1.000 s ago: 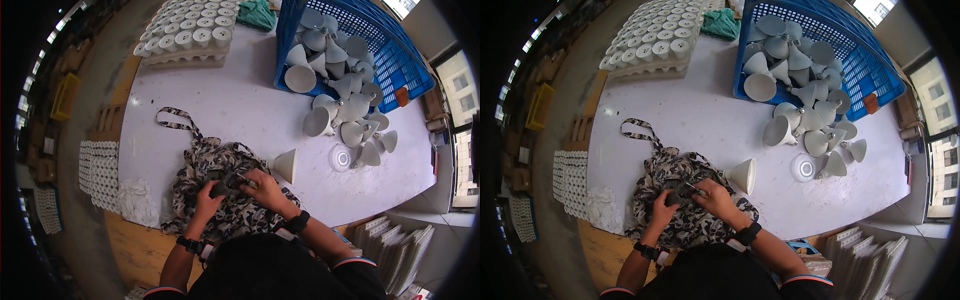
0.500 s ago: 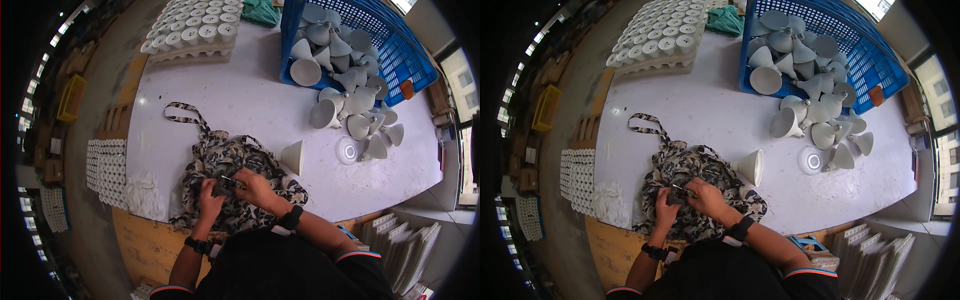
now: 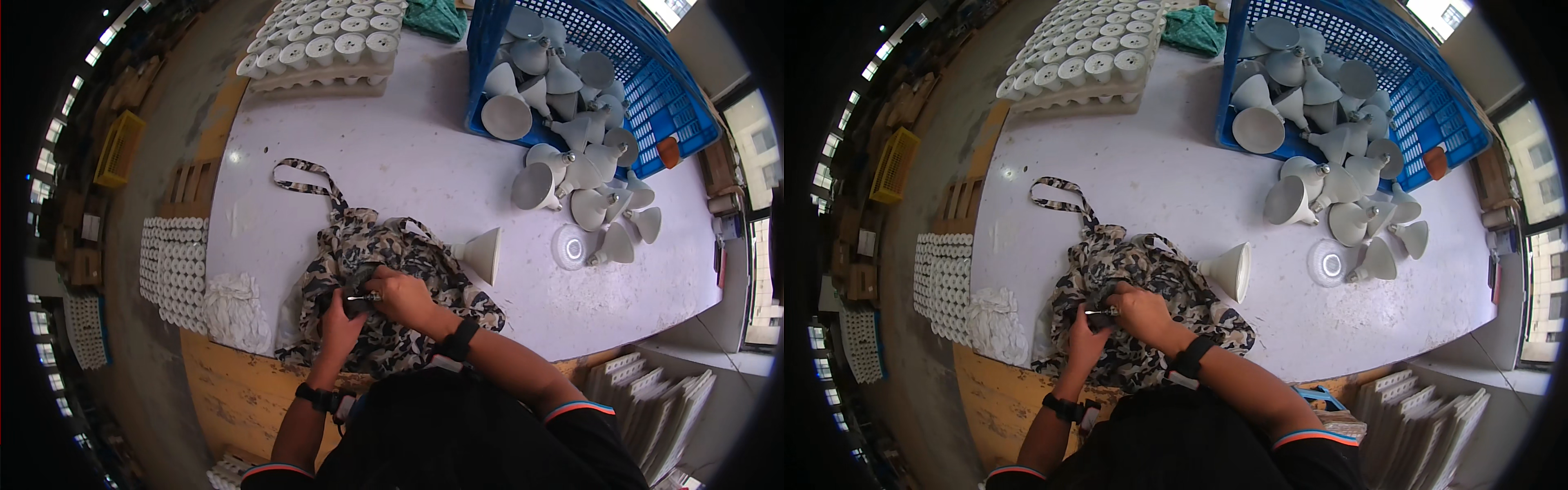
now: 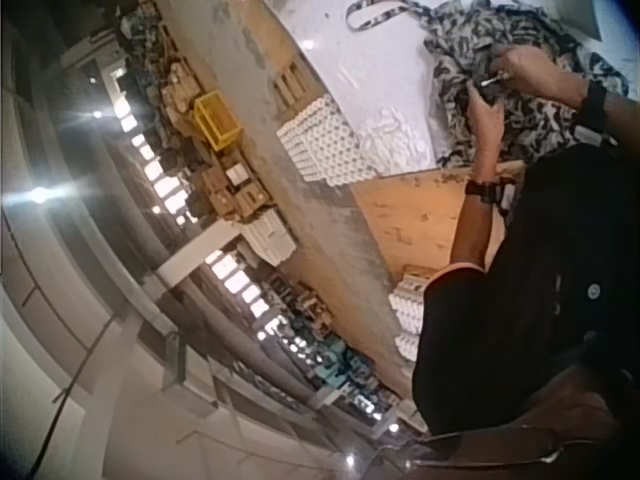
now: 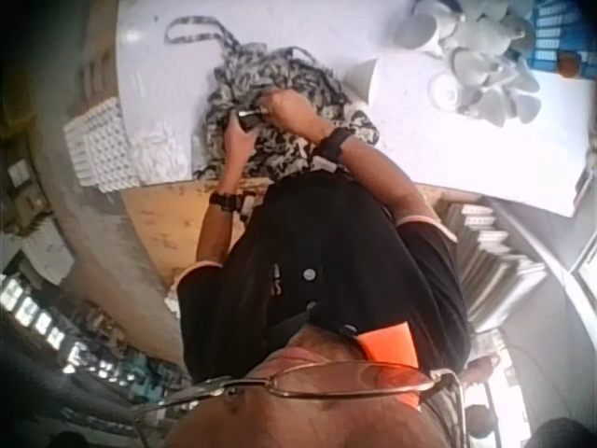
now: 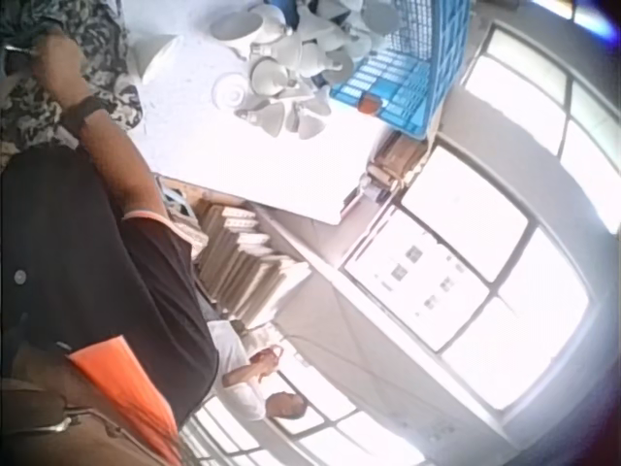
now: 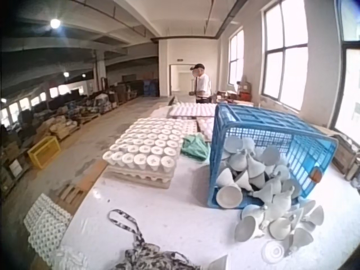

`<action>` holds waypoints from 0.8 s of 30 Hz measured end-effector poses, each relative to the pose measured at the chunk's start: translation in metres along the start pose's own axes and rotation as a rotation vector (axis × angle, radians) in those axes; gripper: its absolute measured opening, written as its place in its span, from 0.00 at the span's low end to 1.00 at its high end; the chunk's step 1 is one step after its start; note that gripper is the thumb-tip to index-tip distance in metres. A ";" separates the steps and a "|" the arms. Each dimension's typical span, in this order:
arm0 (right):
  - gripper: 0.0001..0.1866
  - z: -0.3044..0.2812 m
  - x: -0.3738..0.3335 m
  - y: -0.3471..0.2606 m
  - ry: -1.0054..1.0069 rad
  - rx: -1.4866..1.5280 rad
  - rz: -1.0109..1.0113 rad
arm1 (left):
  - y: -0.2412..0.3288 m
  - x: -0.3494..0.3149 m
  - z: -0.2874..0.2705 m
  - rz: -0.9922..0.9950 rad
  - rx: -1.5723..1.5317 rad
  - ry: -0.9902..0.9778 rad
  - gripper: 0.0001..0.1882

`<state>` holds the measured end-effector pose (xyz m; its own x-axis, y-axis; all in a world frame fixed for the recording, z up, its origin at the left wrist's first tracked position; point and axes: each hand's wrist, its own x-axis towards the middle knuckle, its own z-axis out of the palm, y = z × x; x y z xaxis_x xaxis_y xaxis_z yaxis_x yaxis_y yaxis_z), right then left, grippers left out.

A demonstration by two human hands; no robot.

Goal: Assembling and inspecting light bulb components in a factory warehouse setting.

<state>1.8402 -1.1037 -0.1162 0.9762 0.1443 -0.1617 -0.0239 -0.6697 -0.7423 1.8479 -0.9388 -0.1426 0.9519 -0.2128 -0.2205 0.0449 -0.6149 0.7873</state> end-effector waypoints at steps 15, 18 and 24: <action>0.13 0.006 0.006 0.011 0.069 -0.015 -0.109 | -0.047 -0.003 0.024 0.085 -0.124 0.197 0.12; 0.12 0.003 0.002 0.011 0.069 -0.032 -0.130 | -0.045 -0.005 0.023 0.060 -0.081 0.172 0.18; 0.10 0.006 0.000 0.026 0.230 0.241 -0.093 | -0.033 0.000 0.024 0.060 -0.102 0.105 0.21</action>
<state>1.8388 -1.1164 -0.1391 0.9990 0.0102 0.0444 0.0440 -0.4663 -0.8835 1.8389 -0.9363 -0.1822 0.9800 -0.1629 -0.1143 0.0126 -0.5224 0.8526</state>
